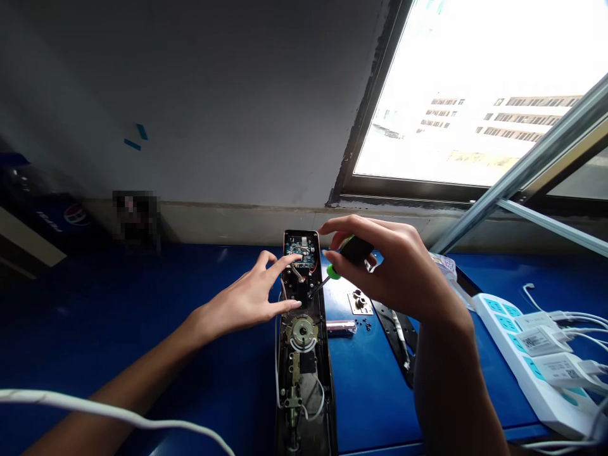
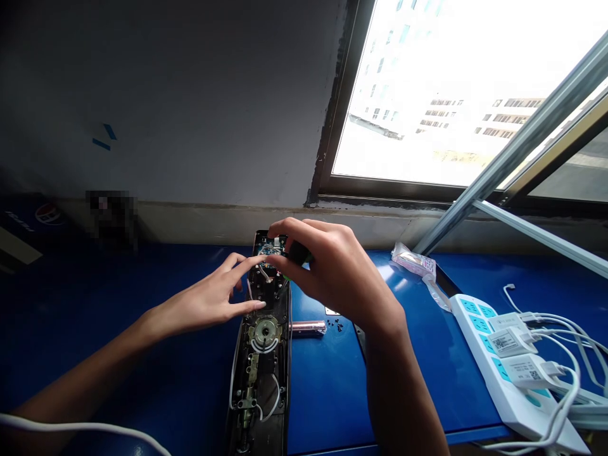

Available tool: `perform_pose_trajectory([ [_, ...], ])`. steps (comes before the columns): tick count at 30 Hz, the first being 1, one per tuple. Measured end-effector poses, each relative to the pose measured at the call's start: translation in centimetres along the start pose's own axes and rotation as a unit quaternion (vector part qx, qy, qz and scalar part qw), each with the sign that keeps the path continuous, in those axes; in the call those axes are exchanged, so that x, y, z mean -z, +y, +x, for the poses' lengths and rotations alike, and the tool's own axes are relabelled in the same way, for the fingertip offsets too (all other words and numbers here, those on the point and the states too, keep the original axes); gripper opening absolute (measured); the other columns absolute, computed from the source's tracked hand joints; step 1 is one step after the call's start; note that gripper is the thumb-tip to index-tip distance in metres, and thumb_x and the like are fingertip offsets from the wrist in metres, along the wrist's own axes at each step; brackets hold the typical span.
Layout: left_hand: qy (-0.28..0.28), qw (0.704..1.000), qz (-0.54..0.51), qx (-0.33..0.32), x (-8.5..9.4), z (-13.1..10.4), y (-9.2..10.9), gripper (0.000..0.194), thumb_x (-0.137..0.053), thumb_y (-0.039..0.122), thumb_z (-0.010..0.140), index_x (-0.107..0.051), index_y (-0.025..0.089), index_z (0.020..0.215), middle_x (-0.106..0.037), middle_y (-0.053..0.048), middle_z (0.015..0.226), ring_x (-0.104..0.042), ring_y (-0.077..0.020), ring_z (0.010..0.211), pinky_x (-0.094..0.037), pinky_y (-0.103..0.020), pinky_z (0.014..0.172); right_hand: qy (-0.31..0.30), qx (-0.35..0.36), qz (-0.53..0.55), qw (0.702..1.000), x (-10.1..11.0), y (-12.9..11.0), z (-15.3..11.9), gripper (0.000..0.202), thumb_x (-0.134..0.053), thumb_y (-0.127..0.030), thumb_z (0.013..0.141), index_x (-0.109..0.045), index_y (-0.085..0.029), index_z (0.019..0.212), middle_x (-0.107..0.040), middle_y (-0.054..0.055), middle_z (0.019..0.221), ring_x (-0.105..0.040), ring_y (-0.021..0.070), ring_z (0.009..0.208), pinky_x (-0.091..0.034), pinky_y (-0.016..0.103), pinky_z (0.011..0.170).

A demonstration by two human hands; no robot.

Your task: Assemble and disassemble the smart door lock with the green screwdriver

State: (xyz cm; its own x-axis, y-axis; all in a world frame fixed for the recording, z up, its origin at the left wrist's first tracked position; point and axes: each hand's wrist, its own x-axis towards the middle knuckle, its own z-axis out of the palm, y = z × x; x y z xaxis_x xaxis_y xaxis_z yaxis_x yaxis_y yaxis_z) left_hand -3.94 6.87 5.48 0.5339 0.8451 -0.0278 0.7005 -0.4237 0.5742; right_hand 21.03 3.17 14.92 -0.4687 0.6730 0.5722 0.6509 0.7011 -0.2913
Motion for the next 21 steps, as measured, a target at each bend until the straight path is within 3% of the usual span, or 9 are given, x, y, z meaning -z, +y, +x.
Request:
perform_pose_trajectory([
  [3,0.038,0.999,0.017,-0.009,0.0,0.0,0.2,0.084,-0.07,0.065,0.086,-0.031,0.047,0.159,-0.041,-0.007,0.136,-0.067,-0.0246,0.099,-0.061,-0.046,0.092,-0.013,0.008,0.02,1.0,0.1,-0.1,0.0,0.042,-0.067,-0.014,0.088,-0.065,-0.019,0.129,-0.076,0.004,0.111,-0.07,0.0127,0.085,-0.056,0.026,0.076],
  [5,0.059,0.998,0.027,-0.025,0.0,0.0,0.4,0.083,-0.073,0.063,0.085,-0.037,0.044,0.157,-0.04,-0.006,0.133,-0.065,-0.0235,0.099,-0.061,-0.046,0.094,-0.018,0.005,0.017,1.0,0.1,-0.2,0.1,0.042,-0.069,-0.018,0.088,-0.064,-0.018,0.13,-0.076,0.005,0.115,-0.071,0.0143,0.09,-0.056,0.027,0.077],
  [8,0.081,0.994,0.034,-0.063,-0.1,0.0,0.8,0.072,-0.075,0.058,0.086,-0.05,0.036,0.15,-0.041,-0.007,0.13,-0.062,-0.0233,0.102,-0.06,-0.044,0.096,-0.007,-0.006,-0.006,1.0,0.0,-0.2,0.1,0.031,-0.073,-0.034,0.093,-0.069,-0.019,0.12,-0.078,0.004,0.103,-0.07,0.013,0.081,-0.055,0.026,0.071],
  [10,0.093,0.991,0.033,-0.094,-0.2,0.0,1.0,0.063,-0.074,0.054,0.089,-0.057,0.033,0.145,-0.044,-0.007,0.13,-0.06,-0.0247,0.108,-0.059,-0.044,0.098,-0.003,-0.003,-0.005,1.0,0.0,-0.2,0.1,0.026,-0.073,-0.032,0.094,-0.07,-0.02,0.118,-0.077,0.003,0.097,-0.069,0.0117,0.077,-0.055,0.025,0.071],
  [13,0.094,0.986,0.023,-0.133,-0.3,0.0,1.2,0.05,-0.072,0.048,0.092,-0.063,0.031,0.138,-0.048,-0.007,0.129,-0.059,-0.0262,0.115,-0.058,-0.044,0.101,-0.013,0.011,0.017,1.0,0.0,-0.3,0.1,0.038,-0.068,-0.017,0.09,-0.065,-0.019,0.128,-0.076,0.004,0.107,-0.07,0.0123,0.083,-0.056,0.025,0.074],
  [15,0.089,0.985,0.019,-0.149,-0.5,0.0,1.2,0.045,-0.071,0.046,0.093,-0.065,0.029,0.135,-0.051,-0.008,0.127,-0.059,-0.0264,0.114,-0.058,-0.044,0.101,-0.02,0.014,0.027,0.999,0.0,-0.4,0.1,0.047,-0.068,-0.015,0.087,-0.061,-0.019,0.133,-0.075,0.005,0.113,-0.07,0.0134,0.087,-0.056,0.026,0.075],
  [19,0.079,0.984,0.02,-0.16,-0.9,0.0,1.2,0.042,-0.072,0.045,0.094,-0.068,0.027,0.131,-0.053,-0.008,0.127,-0.06,-0.026,0.113,-0.057,-0.046,0.103,-0.011,0.003,0.013,1.0,0.0,-0.4,0.1,0.033,-0.072,-0.029,0.092,-0.066,-0.019,0.123,-0.076,0.003,0.104,-0.069,0.0119,0.081,-0.055,0.024,0.072],
  [21,0.073,0.984,0.02,-0.161,-1.1,0.1,1.1,0.04,-0.072,0.044,0.094,-0.069,0.027,0.13,-0.053,-0.008,0.126,-0.06,-0.0254,0.113,-0.057,-0.045,0.103,-0.004,0.007,0.014,1.0,-0.1,-0.3,0.1,0.028,-0.069,-0.026,0.094,-0.067,-0.019,0.121,-0.076,0.002,0.102,-0.069,0.011,0.079,-0.055,0.023,0.072],
])
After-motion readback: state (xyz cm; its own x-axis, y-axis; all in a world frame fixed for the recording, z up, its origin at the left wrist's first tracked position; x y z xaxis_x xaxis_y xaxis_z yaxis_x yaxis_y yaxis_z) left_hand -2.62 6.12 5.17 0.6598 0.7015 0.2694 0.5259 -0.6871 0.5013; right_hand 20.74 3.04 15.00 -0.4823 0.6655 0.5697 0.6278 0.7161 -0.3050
